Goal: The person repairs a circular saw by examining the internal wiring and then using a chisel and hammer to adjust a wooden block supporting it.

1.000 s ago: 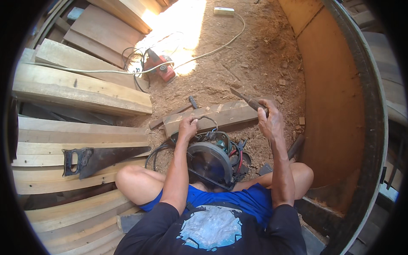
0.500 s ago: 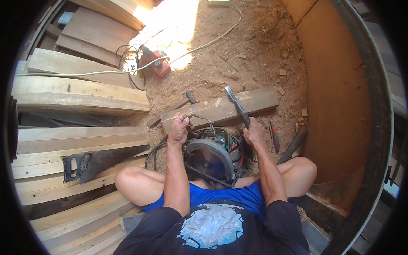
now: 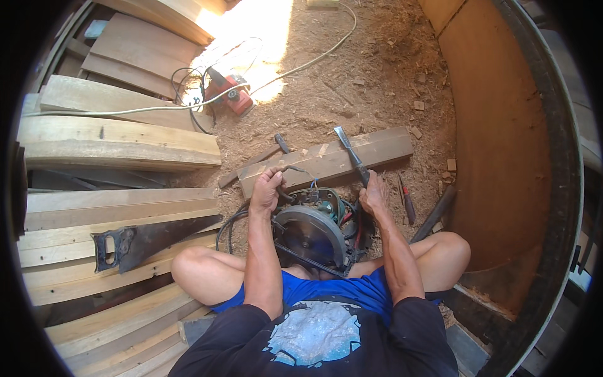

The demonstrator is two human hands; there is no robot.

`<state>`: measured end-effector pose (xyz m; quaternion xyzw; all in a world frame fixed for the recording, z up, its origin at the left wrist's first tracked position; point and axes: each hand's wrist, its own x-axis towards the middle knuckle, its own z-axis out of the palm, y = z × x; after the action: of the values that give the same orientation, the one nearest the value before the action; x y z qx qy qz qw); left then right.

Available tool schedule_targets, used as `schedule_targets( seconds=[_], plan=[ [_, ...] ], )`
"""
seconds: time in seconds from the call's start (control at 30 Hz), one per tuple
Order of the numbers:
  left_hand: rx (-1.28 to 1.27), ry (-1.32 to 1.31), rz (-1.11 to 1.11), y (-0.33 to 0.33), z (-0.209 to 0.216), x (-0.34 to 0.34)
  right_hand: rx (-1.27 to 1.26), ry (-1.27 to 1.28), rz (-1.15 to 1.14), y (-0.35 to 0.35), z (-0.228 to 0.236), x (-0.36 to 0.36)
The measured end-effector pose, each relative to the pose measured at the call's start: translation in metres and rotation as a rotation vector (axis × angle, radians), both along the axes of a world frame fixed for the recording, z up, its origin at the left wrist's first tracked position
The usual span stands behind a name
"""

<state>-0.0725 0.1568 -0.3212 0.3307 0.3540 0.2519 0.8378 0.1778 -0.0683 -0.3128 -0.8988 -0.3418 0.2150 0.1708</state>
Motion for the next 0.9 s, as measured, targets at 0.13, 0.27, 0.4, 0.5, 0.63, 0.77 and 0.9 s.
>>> schedule_targets(
  seconds=[0.13,0.27,0.4,0.5,0.63,0.77,0.9],
  plan=[
    [0.606,0.572,-0.041,0.000,0.014,0.021,0.267,-0.080,-0.023,0.005,0.009,0.008],
    [0.857,0.871,-0.078,-0.002,0.020,0.030,0.331,0.195,-0.060,0.036,0.124,-0.005],
    [0.922,0.991,-0.091,-0.003,0.017,0.036,0.390,0.400,-0.053,0.035,0.169,-0.013],
    [0.971,1.032,-0.107,-0.005,0.014,0.035,0.433,0.603,-0.101,0.037,0.194,-0.027],
    [0.933,1.048,-0.121,-0.003,0.013,0.032,0.417,0.739,-0.159,0.040,0.207,-0.040],
    [0.905,1.073,-0.143,-0.004,0.010,0.033,0.446,0.775,-0.124,0.040,0.207,-0.048],
    [0.933,1.072,-0.143,-0.003,-0.001,0.030,0.448,0.640,-0.118,0.038,0.198,-0.045]
  ],
)
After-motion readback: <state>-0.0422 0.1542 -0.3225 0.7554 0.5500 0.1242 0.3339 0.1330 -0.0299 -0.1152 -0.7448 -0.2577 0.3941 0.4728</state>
